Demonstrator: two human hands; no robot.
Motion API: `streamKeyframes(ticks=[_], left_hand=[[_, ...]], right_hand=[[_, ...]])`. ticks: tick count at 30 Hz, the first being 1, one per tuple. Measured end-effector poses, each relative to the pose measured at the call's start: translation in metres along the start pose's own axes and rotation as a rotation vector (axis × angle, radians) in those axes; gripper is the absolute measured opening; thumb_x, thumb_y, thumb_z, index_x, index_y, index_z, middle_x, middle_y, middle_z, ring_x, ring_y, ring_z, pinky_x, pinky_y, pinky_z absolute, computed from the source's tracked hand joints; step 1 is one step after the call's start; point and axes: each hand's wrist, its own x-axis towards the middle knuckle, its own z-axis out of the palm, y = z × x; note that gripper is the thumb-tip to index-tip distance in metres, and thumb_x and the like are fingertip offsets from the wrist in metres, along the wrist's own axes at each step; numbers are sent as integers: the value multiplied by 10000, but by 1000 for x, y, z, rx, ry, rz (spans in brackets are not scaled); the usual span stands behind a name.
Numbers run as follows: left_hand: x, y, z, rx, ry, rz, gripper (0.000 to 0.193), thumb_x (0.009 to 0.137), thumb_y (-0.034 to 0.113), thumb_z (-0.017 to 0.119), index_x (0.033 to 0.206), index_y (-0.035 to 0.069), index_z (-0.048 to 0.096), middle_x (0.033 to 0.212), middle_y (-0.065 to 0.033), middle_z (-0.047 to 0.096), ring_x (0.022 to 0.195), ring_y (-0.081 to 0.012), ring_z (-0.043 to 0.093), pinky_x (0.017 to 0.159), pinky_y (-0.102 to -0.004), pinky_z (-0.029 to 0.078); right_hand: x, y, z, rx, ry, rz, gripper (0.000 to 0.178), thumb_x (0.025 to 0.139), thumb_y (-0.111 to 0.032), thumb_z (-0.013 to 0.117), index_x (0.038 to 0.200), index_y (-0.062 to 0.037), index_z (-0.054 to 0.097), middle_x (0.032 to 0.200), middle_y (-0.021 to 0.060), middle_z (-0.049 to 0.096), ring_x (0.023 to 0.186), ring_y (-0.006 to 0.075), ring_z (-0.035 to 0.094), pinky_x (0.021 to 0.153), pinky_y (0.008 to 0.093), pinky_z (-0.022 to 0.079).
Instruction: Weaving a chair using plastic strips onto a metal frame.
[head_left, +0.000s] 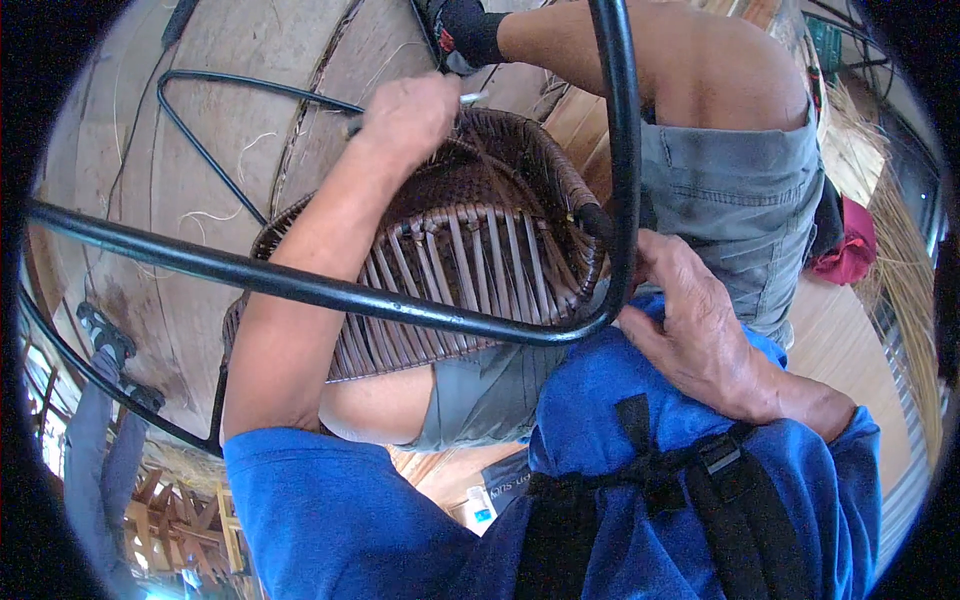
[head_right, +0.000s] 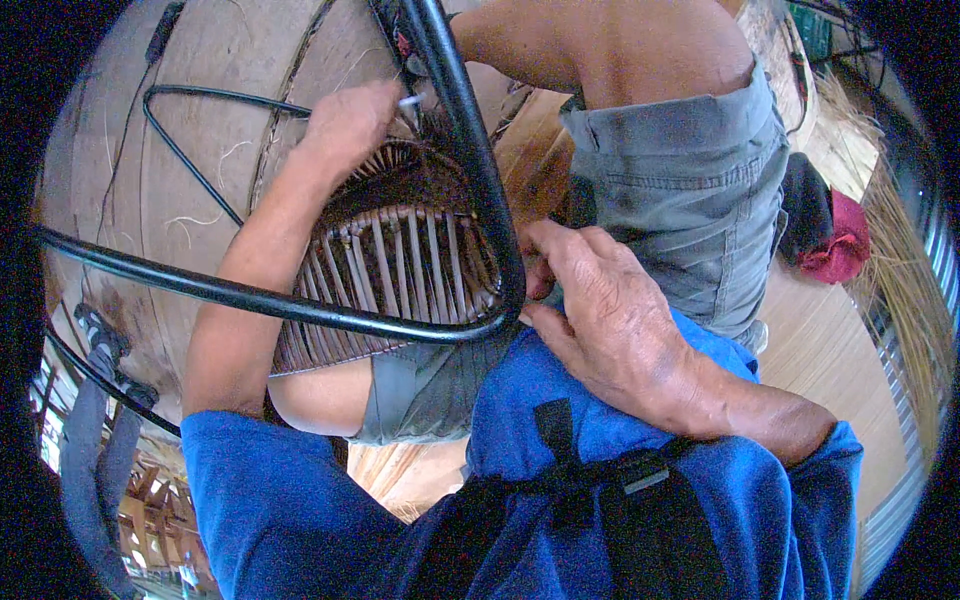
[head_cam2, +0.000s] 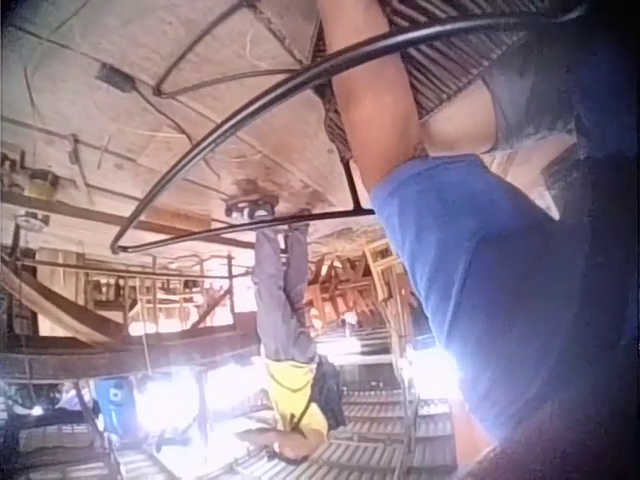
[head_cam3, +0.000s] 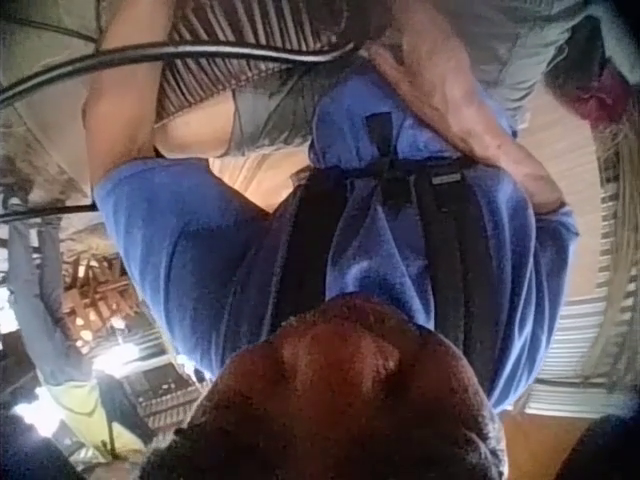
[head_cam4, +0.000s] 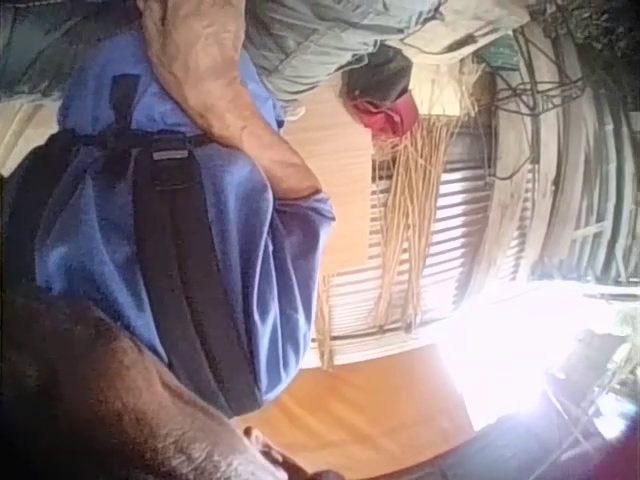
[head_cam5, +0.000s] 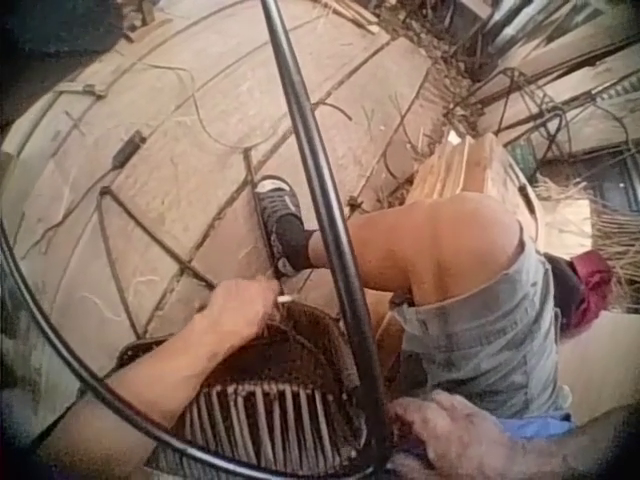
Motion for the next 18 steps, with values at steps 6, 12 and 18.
streamKeyframes(ticks=[6, 12, 18], left_hand=[[3, -7, 4, 47, 236, -22, 177, 842, 105, 478, 985, 71, 576, 973, -152, 626, 898, -339, 635, 723, -438, 526], [-5, -8, -15, -29, 531, -32, 149, 906, 195, 463, 977, 123, 572, 896, -141, 595, 806, -366, 608, 688, -444, 482], [-66, -1, -65, 109, 856, -146, 67, 788, 113, 558, 830, 78, 520, 771, -97, 540, 695, -256, 608, 589, -358, 498]], right_hand=[[19, 15, -11, 88, 11, 42, 193, 841, -68, 580, 1018, 6, 556, 877, 164, 619, 822, 300, 621, 761, 366, 492], [107, 33, -24, 687, 196, 75, 206, 887, -112, 568, 1044, 18, 591, 820, 35, 606, 760, 111, 562, 722, 244, 475], [198, 9, 0, 540, -455, -14, 393, 920, -180, 556, 1261, -2, 474, 1119, 102, 606, 982, 167, 602, 776, 278, 492]])
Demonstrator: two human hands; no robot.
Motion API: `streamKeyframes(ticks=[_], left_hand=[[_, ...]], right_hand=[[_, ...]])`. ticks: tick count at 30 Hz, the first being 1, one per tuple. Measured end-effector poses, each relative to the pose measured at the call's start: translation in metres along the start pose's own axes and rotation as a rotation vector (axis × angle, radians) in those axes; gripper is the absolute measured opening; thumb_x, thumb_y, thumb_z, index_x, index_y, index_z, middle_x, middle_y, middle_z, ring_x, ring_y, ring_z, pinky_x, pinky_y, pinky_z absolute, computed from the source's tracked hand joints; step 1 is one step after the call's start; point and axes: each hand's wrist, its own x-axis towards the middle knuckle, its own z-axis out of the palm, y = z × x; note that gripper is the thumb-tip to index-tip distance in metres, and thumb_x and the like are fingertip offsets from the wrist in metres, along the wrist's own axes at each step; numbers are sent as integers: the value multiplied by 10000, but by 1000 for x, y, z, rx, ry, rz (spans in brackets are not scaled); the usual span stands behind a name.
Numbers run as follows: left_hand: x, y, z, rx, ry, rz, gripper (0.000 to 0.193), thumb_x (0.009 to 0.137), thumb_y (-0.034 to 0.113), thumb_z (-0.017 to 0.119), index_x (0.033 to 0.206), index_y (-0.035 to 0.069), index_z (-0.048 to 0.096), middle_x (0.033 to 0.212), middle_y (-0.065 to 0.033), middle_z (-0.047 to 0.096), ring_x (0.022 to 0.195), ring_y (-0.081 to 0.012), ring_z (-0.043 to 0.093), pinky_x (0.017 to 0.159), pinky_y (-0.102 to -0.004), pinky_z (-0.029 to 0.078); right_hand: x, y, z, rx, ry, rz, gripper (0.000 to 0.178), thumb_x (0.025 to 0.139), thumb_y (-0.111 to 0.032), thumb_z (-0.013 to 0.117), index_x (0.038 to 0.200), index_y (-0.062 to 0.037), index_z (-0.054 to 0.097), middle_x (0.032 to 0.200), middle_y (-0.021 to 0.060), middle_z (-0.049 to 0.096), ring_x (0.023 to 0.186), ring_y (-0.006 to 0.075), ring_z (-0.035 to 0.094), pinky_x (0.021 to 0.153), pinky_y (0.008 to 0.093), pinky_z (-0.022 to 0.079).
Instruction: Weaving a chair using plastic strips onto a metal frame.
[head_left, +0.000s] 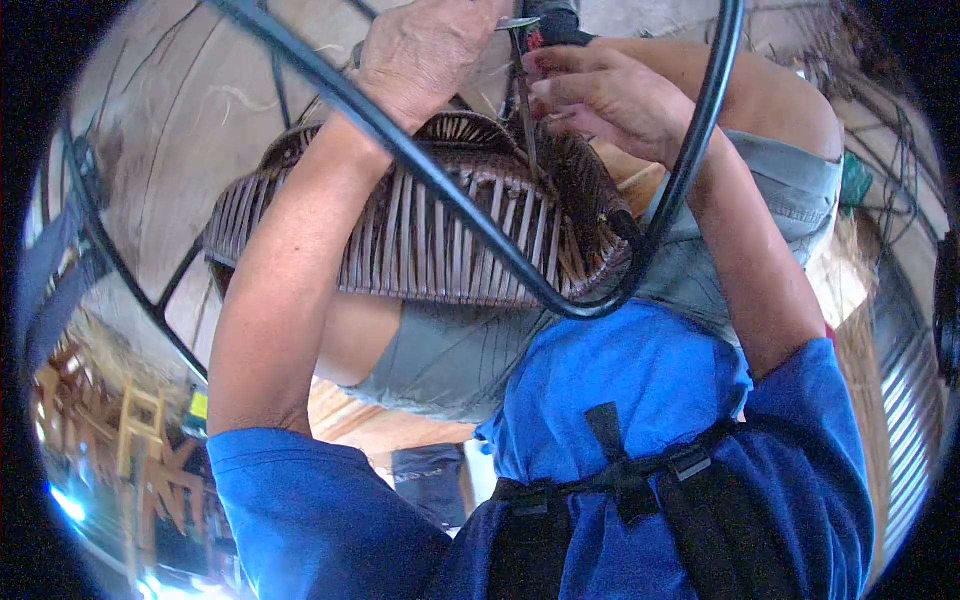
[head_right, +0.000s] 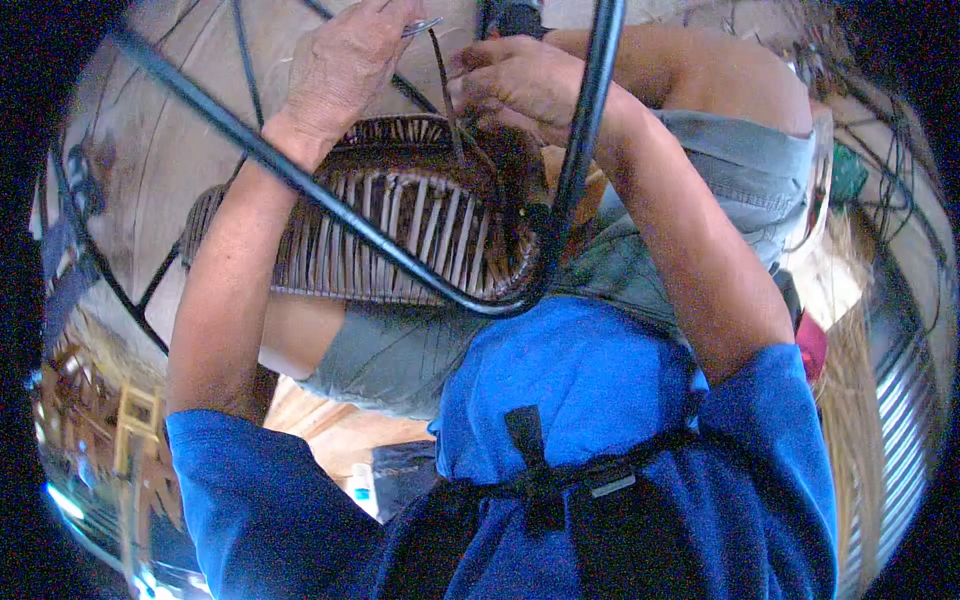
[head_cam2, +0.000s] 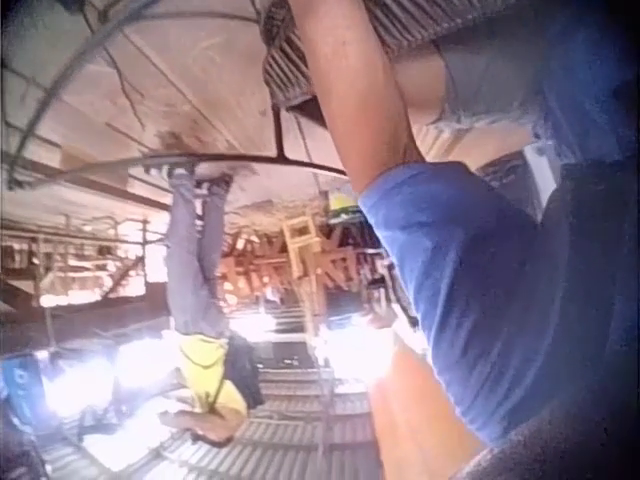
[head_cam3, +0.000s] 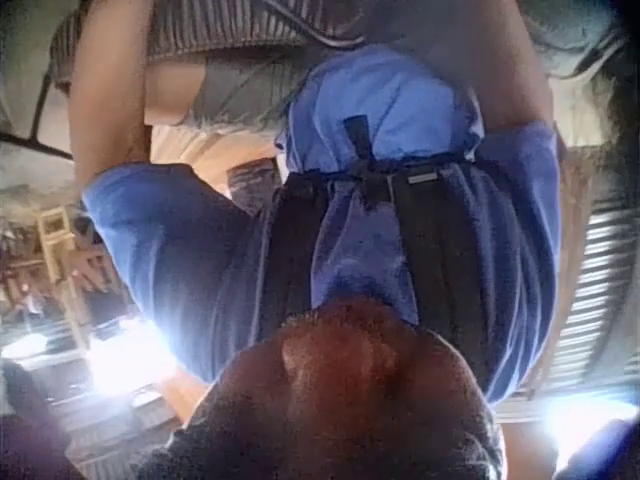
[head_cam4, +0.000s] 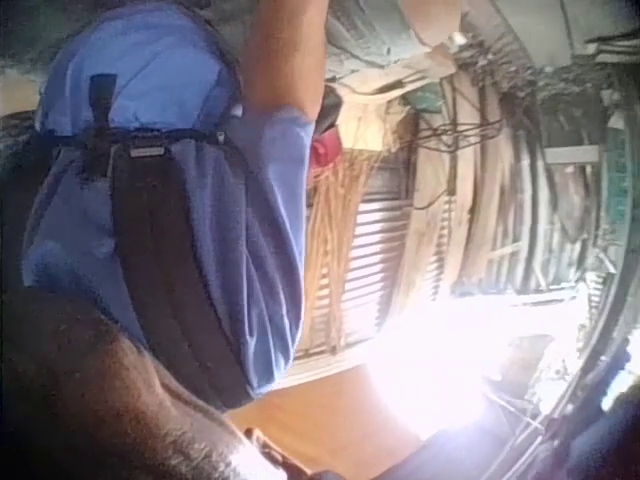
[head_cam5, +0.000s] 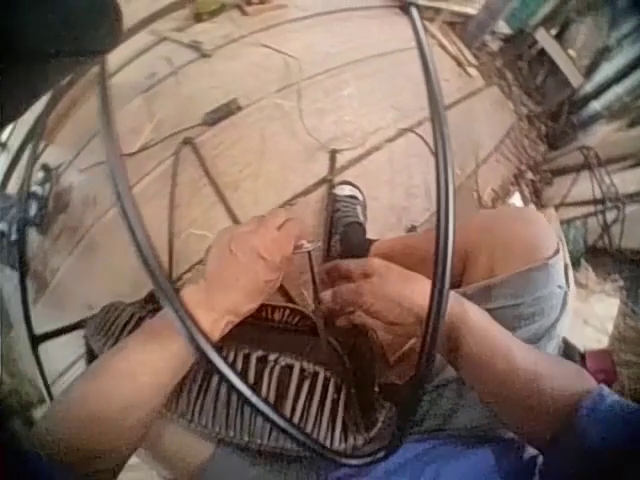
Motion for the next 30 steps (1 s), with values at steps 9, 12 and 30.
streamKeyframes(ticks=[9, 12, 30], left_hand=[[-39, 14, -49, 254, -195, -438, 106, 827, 136, 546, 890, 51, 539, 725, -133, 564, 672, -290, 610, 566, -379, 488], [-59, 41, -87, 365, -360, -815, 111, 841, 123, 538, 930, 65, 572, 784, -176, 634, 750, -307, 654, 583, -372, 512], [-128, 227, -48, -291, 272, -885, 303, 761, 147, 690, 1048, 82, 620, 1150, -93, 529, 1013, -272, 575, 833, -361, 501]], right_hand=[[85, 36, 1, 353, -623, 229, 222, 948, -297, 519, 1010, -96, 590, 852, -1, 655, 783, 155, 638, 673, 298, 510], [115, 64, -8, -134, -595, 224, 178, 923, -234, 536, 915, -79, 624, 791, 22, 646, 714, 171, 628, 609, 319, 503], [99, 56, -4, -626, -339, 26, 308, 980, -235, 412, 1082, 4, 576, 901, 85, 658, 746, 160, 627, 674, 304, 525]])
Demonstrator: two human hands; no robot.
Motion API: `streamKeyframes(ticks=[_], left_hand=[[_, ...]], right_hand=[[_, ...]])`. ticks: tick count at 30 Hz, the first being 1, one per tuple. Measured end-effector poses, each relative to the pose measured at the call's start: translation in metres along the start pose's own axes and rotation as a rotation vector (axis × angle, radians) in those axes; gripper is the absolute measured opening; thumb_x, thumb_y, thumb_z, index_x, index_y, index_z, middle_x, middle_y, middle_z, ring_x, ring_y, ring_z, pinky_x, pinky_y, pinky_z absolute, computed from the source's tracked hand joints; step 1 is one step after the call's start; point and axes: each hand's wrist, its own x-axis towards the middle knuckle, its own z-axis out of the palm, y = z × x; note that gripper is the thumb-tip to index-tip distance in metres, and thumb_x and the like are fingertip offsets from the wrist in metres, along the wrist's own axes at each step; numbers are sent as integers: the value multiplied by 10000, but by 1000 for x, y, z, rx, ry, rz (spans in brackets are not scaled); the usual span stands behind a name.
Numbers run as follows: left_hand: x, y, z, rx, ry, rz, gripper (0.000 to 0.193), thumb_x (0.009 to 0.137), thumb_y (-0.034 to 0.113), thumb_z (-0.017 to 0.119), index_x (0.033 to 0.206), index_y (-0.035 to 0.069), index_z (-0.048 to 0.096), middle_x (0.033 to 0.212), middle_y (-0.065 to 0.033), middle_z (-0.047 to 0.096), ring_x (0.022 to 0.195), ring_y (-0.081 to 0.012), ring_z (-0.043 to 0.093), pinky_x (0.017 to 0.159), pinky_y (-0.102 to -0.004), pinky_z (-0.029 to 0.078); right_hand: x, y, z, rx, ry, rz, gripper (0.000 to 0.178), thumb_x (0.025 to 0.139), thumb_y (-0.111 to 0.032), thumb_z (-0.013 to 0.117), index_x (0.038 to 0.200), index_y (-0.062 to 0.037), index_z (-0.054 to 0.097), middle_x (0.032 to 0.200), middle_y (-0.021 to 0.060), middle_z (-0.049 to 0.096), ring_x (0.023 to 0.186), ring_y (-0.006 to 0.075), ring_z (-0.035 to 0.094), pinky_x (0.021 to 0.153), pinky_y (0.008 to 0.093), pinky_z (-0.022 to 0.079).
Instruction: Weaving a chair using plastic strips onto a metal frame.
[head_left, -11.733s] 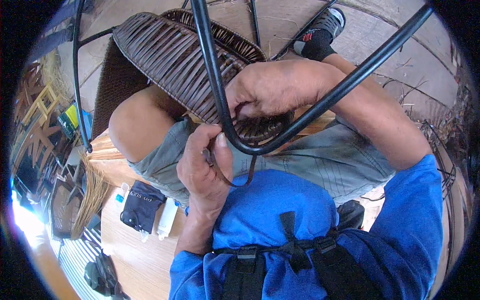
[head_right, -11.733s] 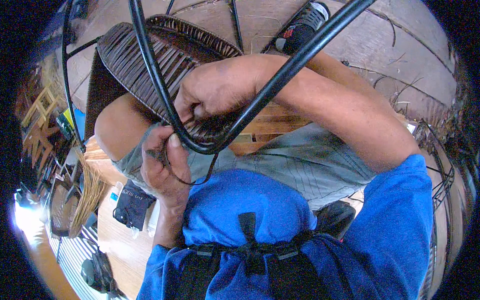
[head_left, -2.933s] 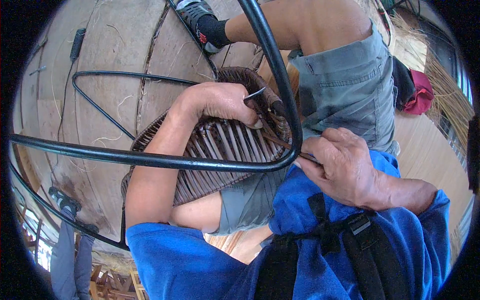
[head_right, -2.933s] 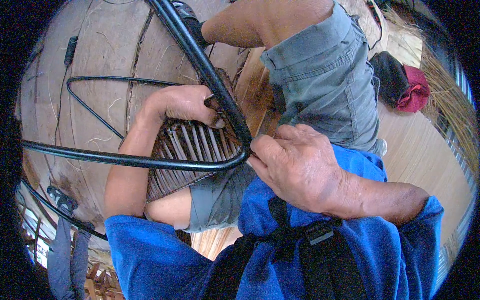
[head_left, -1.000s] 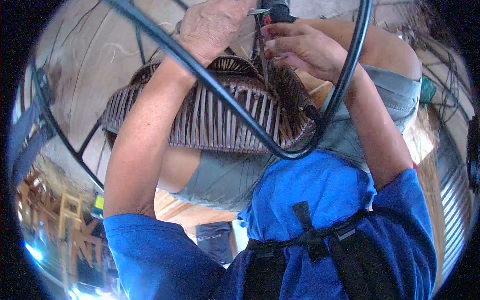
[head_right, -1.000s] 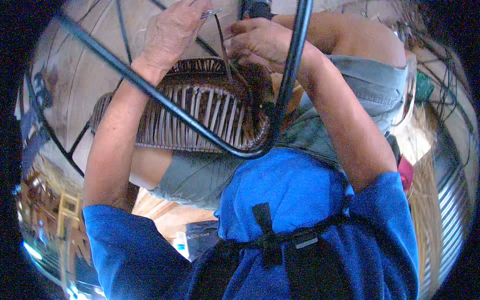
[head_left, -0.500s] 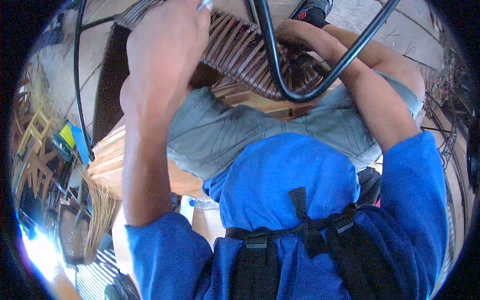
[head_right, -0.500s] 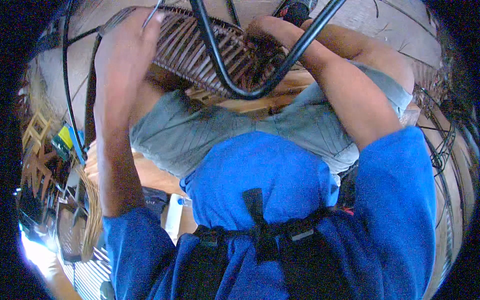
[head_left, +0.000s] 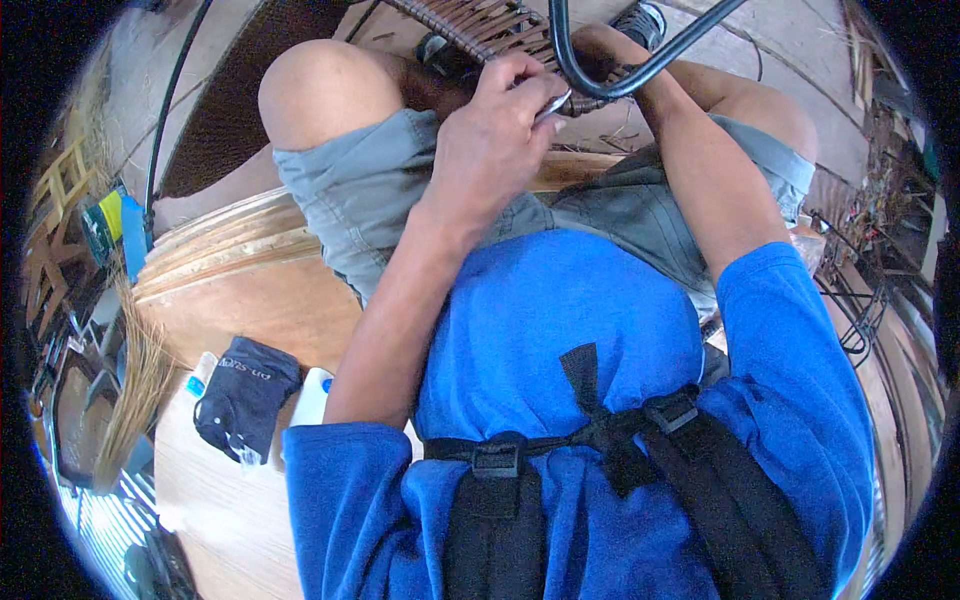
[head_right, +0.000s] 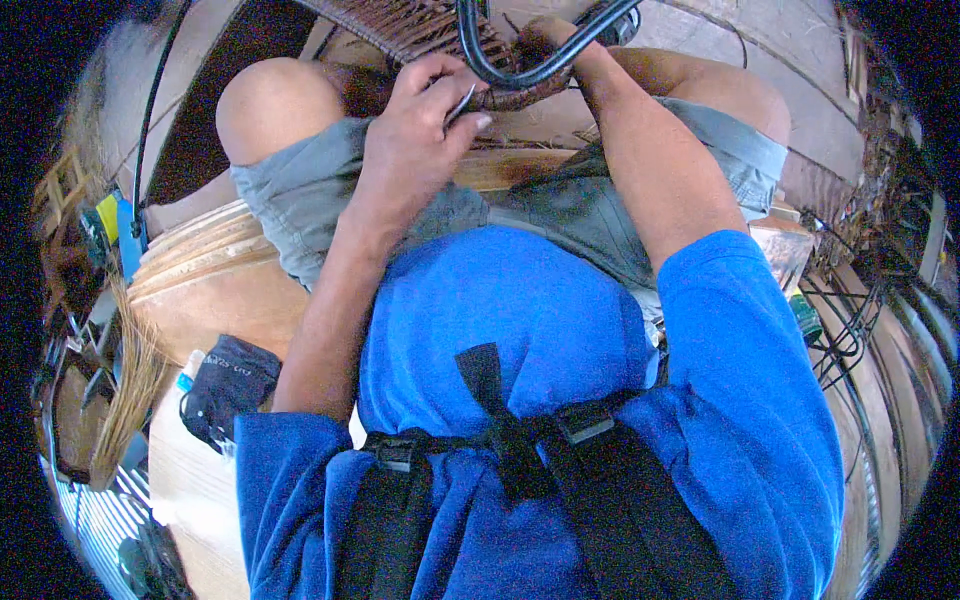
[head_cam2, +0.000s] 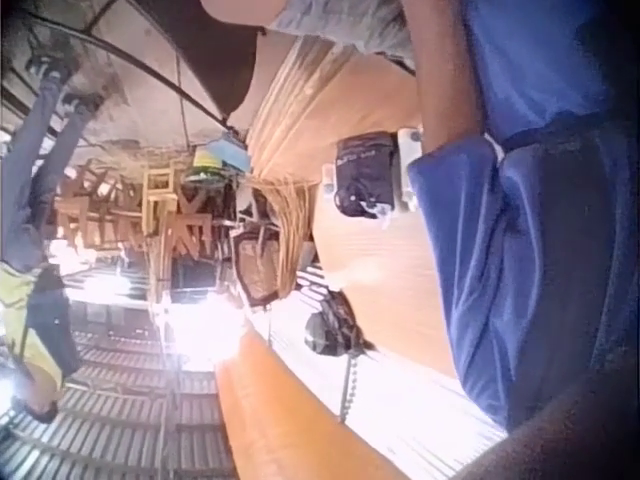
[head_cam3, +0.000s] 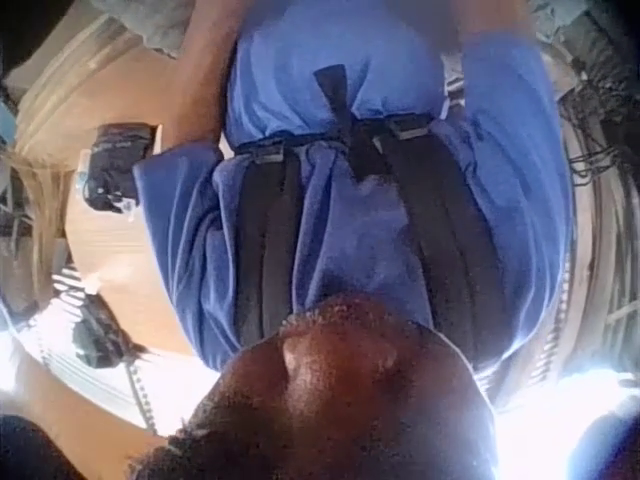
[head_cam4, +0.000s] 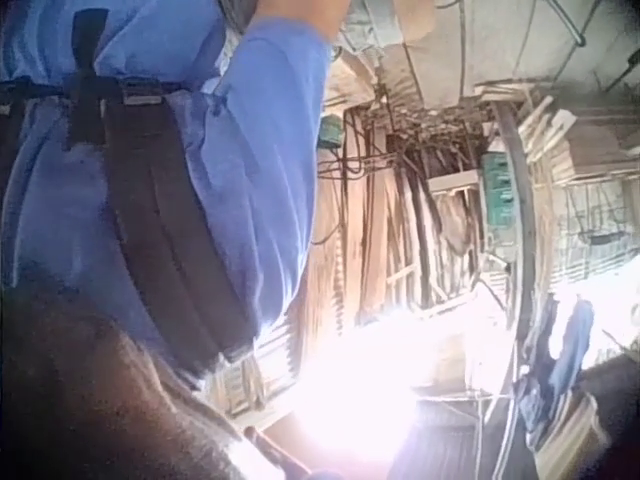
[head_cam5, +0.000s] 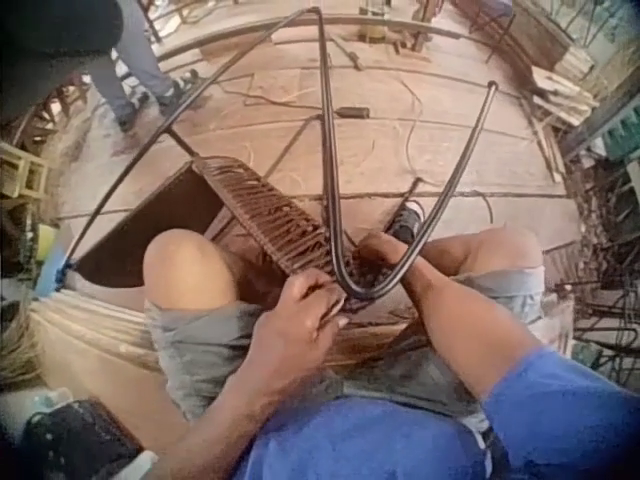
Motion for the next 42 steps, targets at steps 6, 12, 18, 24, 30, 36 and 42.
streamKeyframes(ticks=[6, 12, 18, 24, 30, 36, 42], left_hand=[[-1, -10, 15, -4, 22, 27, 432, 720, 247, 740, 1093, 93, 584, 1222, -88, 479, 1028, -274, 576, 842, -374, 504], [3, -10, 30, 21, 146, 32, 467, 705, 318, 755, 1072, 95, 573, 1179, -85, 486, 1000, -275, 589, 829, -386, 515], [9, -15, 38, 56, 246, 88, 416, 699, 284, 760, 1022, 82, 592, 1133, -76, 505, 1000, -269, 587, 825, -381, 524], [5, -13, 38, -54, 222, 49, 367, 717, 281, 751, 991, 71, 627, 1125, -84, 517, 1011, -266, 569, 834, -364, 500], [13, -15, 42, -42, 247, 78, 321, 705, 217, 750, 970, 73, 641, 1087, -81, 534, 983, -258, 582, 807, -356, 511], [6, -11, 37, -59, 208, 99, 329, 723, 221, 733, 1012, 89, 648, 1060, -82, 541, 960, -265, 589, 773, -361, 525], [3, -20, -1, -40, 452, 180, 370, 812, 238, 682, 1106, 34, 592, 1082, -119, 588, 913, -234, 604, 770, -323, 505]], right_hand=[[-9, -13, 1, 344, 105, -5, 326, 975, -246, 425, 1128, 2, 572, 885, 85, 673, 698, 152, 641, 611, 298, 536], [-19, -14, -6, 282, 107, -346, 292, 964, -194, 410, 1101, 8, 570, 845, 82, 630, 702, 167, 625, 588, 286, 532], [-15, -31, -2, 665, 28, -128, 228, 962, -164, 412, 918, -14, 578, 715, 16, 565, 594, 103, 546, 536, 233, 501], [-11, -19, -7, 676, -79, -169, 252, 927, -115, 471, 1081, 51, 581, 669, -36, 497, 577, 69, 495, 521, 200, 442], [19, 9, -21, -384, 120, -448, 505, 734, 67, 574, 1237, 64, 524, 747, -35, 525, 662, 56, 486, 590, 189, 423], [31, 22, -23, 155, 180, -223, 471, 786, -36, 561, 1244, 58, 507, 675, 1, 526, 624, 98, 531, 509, 246, 431], [41, 24, -46, -940, 338, -723, 503, 752, -267, 632, 1196, -36, 586, 714, 177, 636, 653, 272, 617, 608, 371, 493]])
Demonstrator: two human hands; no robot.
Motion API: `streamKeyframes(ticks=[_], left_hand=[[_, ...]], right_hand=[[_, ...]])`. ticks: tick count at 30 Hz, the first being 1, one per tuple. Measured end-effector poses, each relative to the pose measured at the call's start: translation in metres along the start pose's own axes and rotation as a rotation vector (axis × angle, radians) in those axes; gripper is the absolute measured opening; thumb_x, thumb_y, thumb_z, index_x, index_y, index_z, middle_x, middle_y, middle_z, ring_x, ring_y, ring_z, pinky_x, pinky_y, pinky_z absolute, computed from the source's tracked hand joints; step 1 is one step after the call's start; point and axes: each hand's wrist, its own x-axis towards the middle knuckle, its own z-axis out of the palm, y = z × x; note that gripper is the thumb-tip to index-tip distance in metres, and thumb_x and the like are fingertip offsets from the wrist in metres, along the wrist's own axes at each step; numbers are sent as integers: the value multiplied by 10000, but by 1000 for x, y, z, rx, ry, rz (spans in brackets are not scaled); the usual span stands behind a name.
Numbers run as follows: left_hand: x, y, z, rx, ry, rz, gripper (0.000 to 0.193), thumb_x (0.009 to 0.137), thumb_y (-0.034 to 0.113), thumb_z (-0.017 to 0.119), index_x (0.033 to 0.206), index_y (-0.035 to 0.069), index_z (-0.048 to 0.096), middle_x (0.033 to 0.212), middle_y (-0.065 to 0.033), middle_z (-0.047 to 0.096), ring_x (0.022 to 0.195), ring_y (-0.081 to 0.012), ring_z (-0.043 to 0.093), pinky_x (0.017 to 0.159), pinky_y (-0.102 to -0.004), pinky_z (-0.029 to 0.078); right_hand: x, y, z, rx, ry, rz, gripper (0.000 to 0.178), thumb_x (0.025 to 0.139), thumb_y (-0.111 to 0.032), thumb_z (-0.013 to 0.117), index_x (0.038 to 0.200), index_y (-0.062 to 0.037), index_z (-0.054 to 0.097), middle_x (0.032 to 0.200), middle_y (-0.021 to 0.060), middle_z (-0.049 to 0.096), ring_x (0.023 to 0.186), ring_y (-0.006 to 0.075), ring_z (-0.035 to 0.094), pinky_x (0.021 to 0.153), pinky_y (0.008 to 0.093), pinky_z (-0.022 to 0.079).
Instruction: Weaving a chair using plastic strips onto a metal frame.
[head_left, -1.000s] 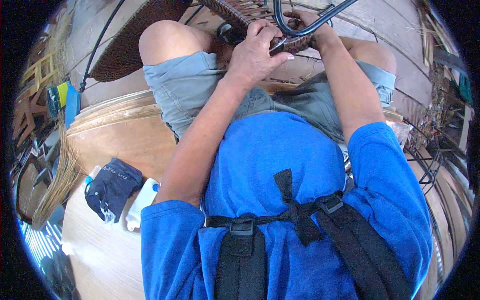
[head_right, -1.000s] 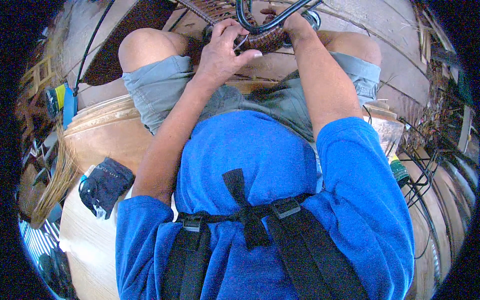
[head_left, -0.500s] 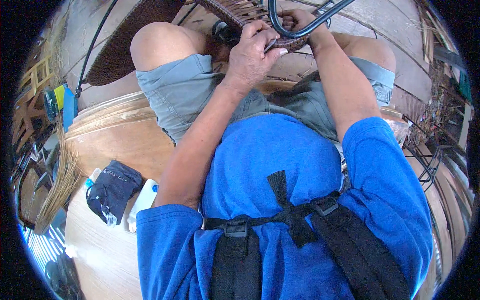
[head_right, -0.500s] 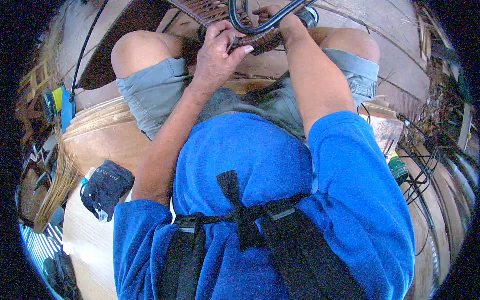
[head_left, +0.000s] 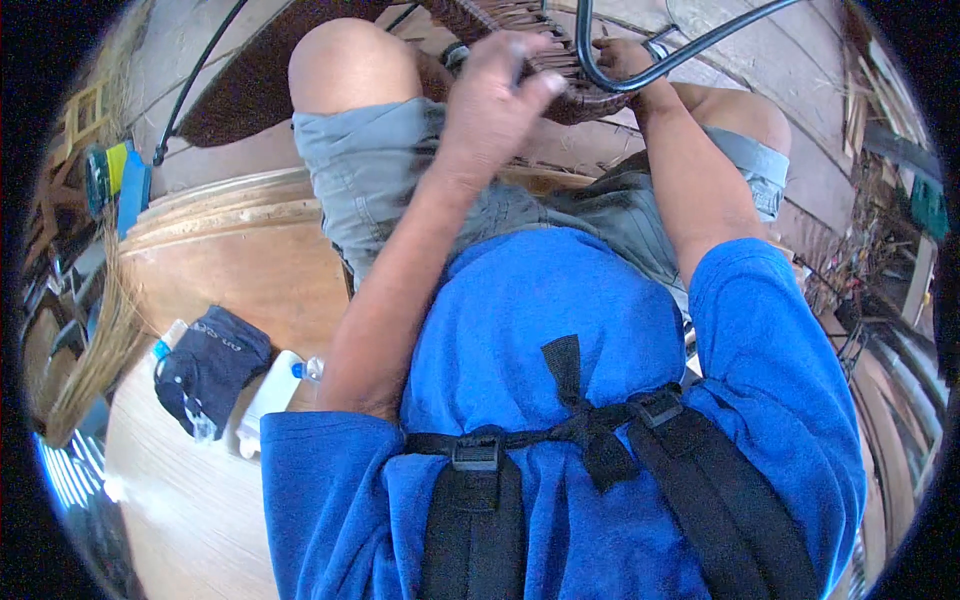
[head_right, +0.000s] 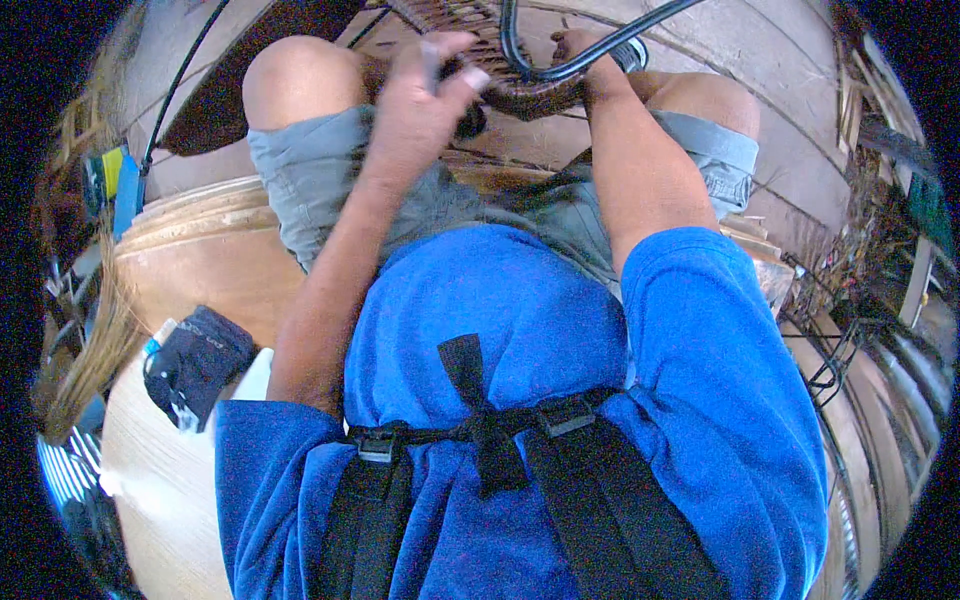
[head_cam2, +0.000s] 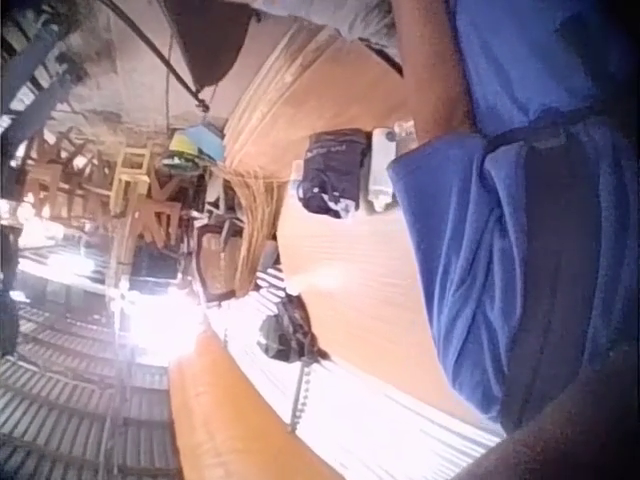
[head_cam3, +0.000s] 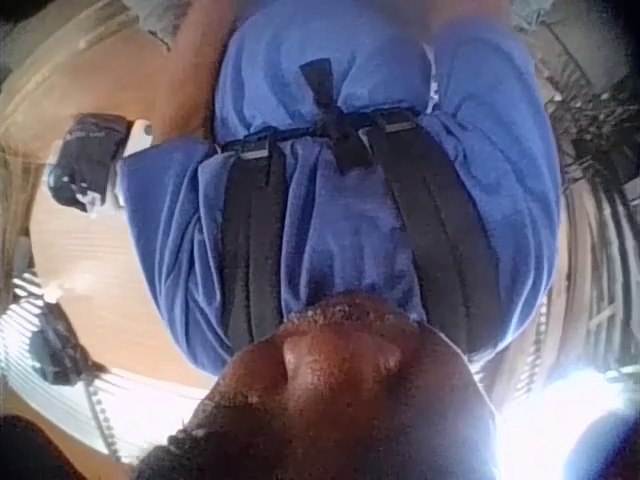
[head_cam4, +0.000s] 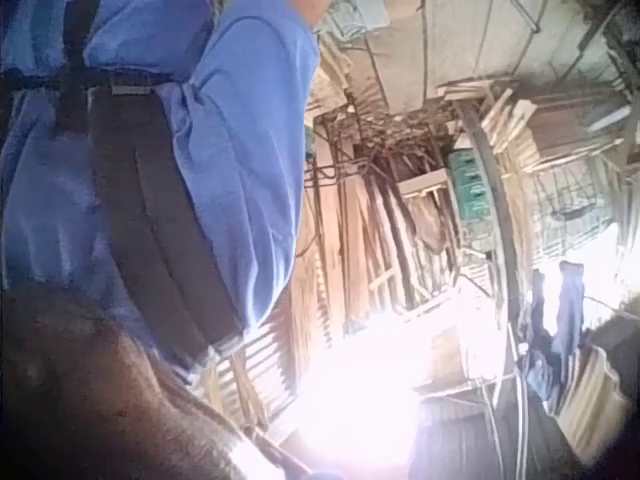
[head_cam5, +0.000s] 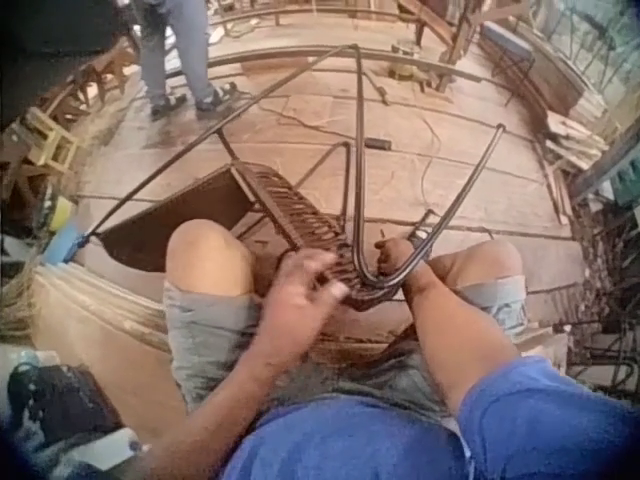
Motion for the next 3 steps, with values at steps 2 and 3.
streamKeyframes(ticks=[2, 3], left_hand=[[-9, 5, -22, -487, 101, -584, 279, 885, 233, 610, 1063, 18, 595, 948, -109, 616, 663, -161, 599, 584, -281, 497], [-12, 7, -35, -719, 201, -775, 247, 899, 215, 590, 1028, 5, 602, 906, -114, 620, 655, -156, 608, 572, -281, 494]], right_hand=[[1, 0, -9, 162, -88, 258, 539, 736, -295, 647, 1224, -76, 579, 776, 192, 657, 713, 275, 645, 634, 361, 502], [7, -4, -10, 183, -90, 318, 539, 736, -295, 647, 1224, -76, 579, 776, 192, 657, 713, 275, 645, 634, 361, 502]])
